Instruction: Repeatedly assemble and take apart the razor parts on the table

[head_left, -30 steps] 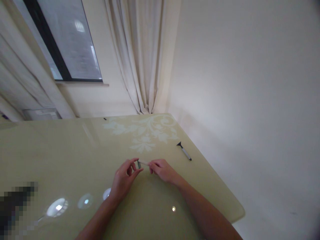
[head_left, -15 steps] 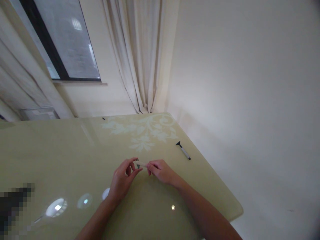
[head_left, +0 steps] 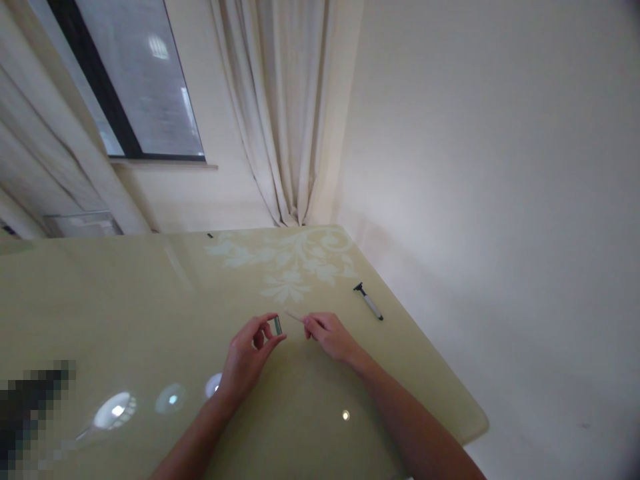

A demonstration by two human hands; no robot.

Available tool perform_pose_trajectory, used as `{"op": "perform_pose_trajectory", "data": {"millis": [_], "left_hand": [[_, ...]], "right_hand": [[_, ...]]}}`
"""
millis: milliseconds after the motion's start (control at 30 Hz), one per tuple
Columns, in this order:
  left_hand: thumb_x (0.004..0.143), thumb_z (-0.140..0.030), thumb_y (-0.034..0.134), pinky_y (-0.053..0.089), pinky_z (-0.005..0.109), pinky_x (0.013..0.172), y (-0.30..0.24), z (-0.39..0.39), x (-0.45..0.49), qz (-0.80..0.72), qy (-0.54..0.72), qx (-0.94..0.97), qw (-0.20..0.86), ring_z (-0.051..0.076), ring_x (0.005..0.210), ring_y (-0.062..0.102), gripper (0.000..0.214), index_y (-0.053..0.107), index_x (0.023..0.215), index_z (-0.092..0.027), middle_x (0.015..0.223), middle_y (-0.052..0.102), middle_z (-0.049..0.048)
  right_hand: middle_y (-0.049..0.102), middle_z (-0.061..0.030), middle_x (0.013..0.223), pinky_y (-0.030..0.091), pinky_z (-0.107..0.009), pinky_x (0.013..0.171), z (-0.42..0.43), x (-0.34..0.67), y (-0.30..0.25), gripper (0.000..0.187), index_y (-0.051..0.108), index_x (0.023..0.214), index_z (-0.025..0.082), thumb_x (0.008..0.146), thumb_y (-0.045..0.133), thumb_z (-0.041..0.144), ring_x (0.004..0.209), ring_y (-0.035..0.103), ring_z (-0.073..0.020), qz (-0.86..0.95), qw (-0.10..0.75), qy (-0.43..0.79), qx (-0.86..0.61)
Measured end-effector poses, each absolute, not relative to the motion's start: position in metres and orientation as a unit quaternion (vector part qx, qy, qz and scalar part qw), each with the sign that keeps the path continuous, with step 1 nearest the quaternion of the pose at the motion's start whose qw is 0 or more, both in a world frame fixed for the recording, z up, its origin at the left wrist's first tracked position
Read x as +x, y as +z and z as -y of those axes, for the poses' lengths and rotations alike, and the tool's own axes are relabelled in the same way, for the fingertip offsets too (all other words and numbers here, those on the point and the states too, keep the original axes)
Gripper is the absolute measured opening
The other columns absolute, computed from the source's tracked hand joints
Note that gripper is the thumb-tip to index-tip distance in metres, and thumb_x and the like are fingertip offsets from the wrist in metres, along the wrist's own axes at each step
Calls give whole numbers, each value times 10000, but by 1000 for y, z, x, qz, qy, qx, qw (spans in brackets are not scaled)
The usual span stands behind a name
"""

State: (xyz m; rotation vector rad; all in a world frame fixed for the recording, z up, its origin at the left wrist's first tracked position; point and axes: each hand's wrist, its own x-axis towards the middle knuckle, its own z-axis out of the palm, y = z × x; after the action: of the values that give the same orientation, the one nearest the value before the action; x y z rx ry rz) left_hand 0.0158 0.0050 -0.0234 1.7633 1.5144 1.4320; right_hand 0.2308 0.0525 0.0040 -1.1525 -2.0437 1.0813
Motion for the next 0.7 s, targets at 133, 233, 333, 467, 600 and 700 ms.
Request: {"op": "perform_pose_trajectory", "data": {"millis": [133,233,333,467,600,700], "left_hand": [[836,-456,768,470,249,595,-25,-5,16,-540,506,640,208,127,592,508,407,707,1161,-218,738,594,-39],[839,-465,759,472,251,592,-24,-5,16,-542,507,636,209,125,585,503,409,705,1159,-218,743,596,-37],[834,-469,757,476,255,594,-22,-4,17,-546,506,634,209,126,583,500,415,705,1157,-215,738,592,-35],[827,-478,757,477,256,587,-20,-3,16,-552,504,627,218,130,587,507,417,709,1149,-217,735,592,-33],[815,-469,767,470,251,579,-20,-4,16,-555,512,617,224,126,580,505,417,716,1141,-214,724,589,-38],[810,-455,774,464,248,578,-21,-5,16,-551,516,616,227,124,579,503,412,719,1136,-209,721,590,-39]], "right_hand": [[473,38,580,296,-244,597,-51,230,5,414,639,685,159,1035,495,327,583,450,-112,776,257,418,-397],[461,37,574,284,-252,592,-51,230,5,433,626,664,155,1039,484,317,575,437,-113,764,271,391,-436],[479,36,589,300,-249,601,-50,230,4,431,645,694,161,1046,478,345,584,453,-115,776,260,408,-404],[497,28,594,300,-253,609,-51,230,3,436,632,677,161,1043,481,344,601,473,-120,775,265,383,-427],[495,30,598,308,-249,615,-51,230,2,436,631,686,162,1049,467,342,601,472,-117,783,261,395,-404],[490,33,589,298,-250,611,-51,229,1,428,623,679,163,1042,476,335,595,467,-116,785,254,393,-405]]}}
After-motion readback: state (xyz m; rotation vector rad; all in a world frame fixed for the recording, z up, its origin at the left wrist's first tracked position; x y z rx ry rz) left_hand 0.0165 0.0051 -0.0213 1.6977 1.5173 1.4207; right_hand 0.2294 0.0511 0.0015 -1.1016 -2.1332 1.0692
